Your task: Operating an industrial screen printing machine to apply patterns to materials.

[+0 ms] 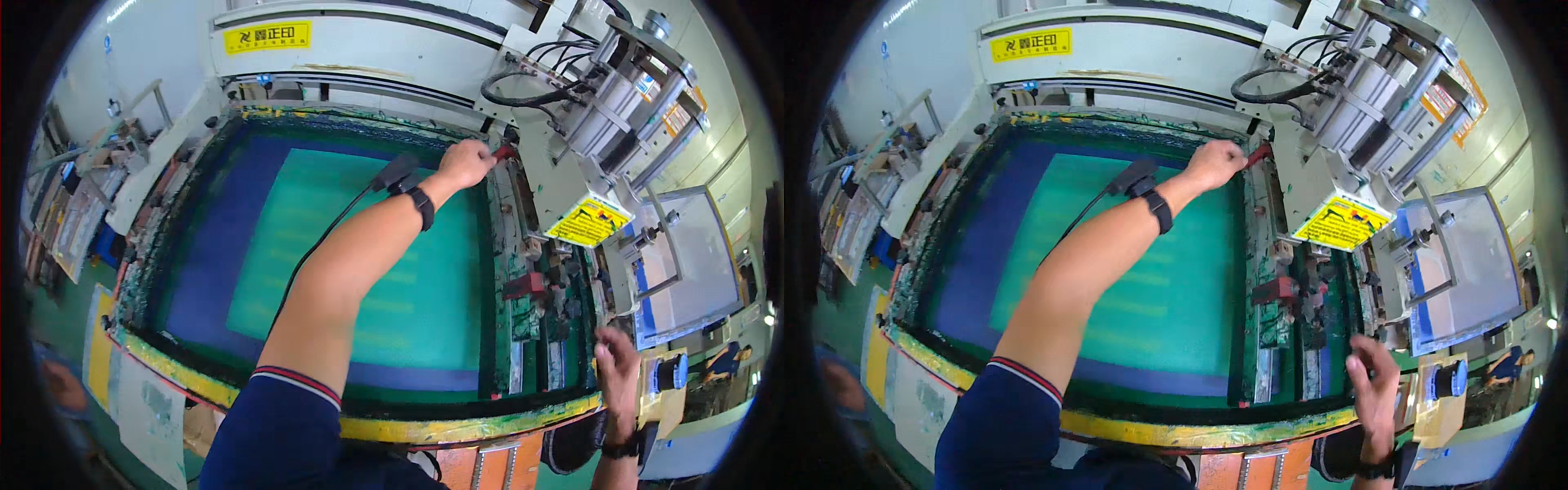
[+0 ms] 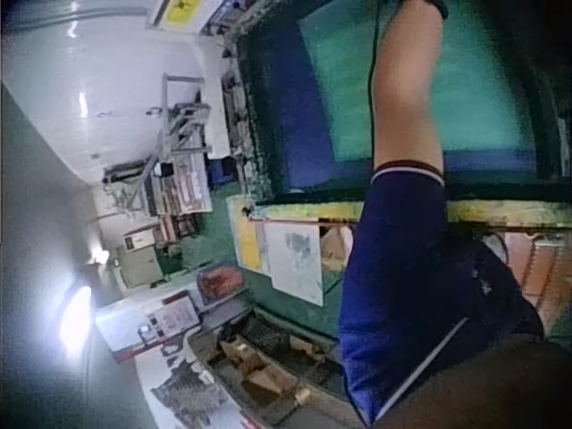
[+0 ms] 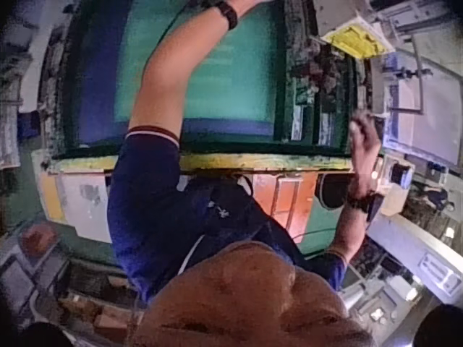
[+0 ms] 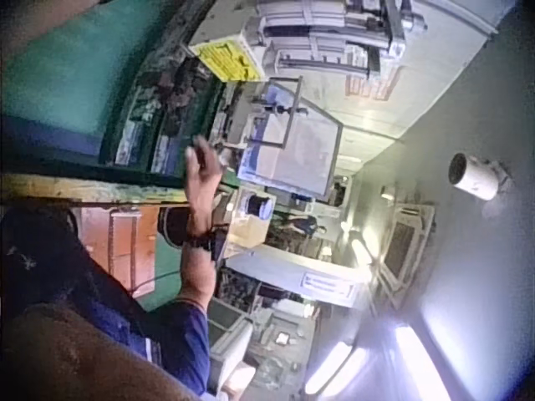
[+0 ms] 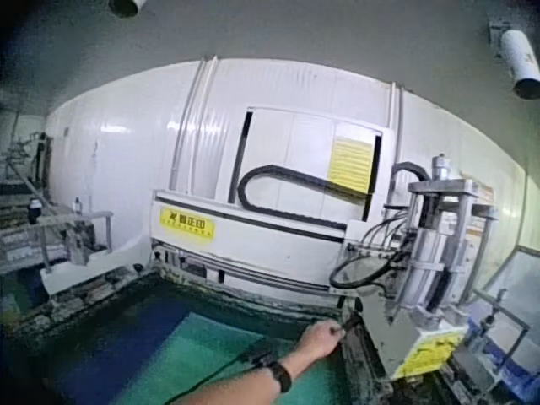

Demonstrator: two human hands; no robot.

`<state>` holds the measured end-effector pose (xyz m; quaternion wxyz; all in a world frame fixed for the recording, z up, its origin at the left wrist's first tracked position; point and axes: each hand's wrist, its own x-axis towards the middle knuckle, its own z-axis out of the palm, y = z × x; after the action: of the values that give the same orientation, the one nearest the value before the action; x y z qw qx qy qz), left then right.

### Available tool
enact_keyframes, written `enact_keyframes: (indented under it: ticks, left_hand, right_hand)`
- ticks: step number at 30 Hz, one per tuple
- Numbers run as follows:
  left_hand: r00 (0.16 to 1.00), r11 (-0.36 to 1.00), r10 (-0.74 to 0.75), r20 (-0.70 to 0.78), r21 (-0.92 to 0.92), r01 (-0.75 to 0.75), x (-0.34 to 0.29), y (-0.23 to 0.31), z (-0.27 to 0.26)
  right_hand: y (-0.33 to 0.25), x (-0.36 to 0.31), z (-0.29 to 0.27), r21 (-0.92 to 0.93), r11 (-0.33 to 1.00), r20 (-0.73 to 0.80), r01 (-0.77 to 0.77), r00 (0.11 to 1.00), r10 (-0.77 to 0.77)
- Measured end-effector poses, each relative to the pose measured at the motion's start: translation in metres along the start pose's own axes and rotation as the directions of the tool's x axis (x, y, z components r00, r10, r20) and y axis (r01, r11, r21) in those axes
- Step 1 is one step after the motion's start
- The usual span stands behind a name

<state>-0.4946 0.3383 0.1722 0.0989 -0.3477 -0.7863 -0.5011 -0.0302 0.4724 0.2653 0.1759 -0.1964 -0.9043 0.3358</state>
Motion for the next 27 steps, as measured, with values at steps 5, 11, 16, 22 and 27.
enact_keyframes:
  ticks: [5, 11, 16, 22, 27]
  left_hand:
    - [0.984, 0.983, 0.181, -0.006, 0.027, -0.181, 0.066, 0.012, 0.067]
    - [0.992, 0.990, 0.114, 0.047, -0.091, -0.109, 0.132, -0.108, 0.068]
    - [0.948, 0.924, 0.311, -0.061, -0.214, -0.317, 0.118, -0.040, 0.113]
    - [0.966, 0.960, 0.226, -0.126, -0.137, -0.242, 0.127, -0.046, 0.115]
    - [0.976, 0.946, 0.196, -0.095, -0.243, -0.214, 0.135, -0.064, 0.120]
  right_hand:
    - [0.015, -0.067, -0.018, 0.010, 0.989, -0.116, -0.147, 0.982, 0.148]
    - [0.032, -0.102, -0.003, 0.100, 0.966, -0.073, -0.238, 0.967, 0.246]
    - [0.030, -0.150, -0.022, -0.026, 0.932, -0.182, -0.360, 0.919, 0.350]
    - [0.036, -0.175, -0.014, -0.046, 0.886, -0.178, -0.461, 0.877, 0.447]
    - [0.042, -0.177, -0.006, 0.024, 0.860, -0.153, -0.510, 0.848, 0.507]
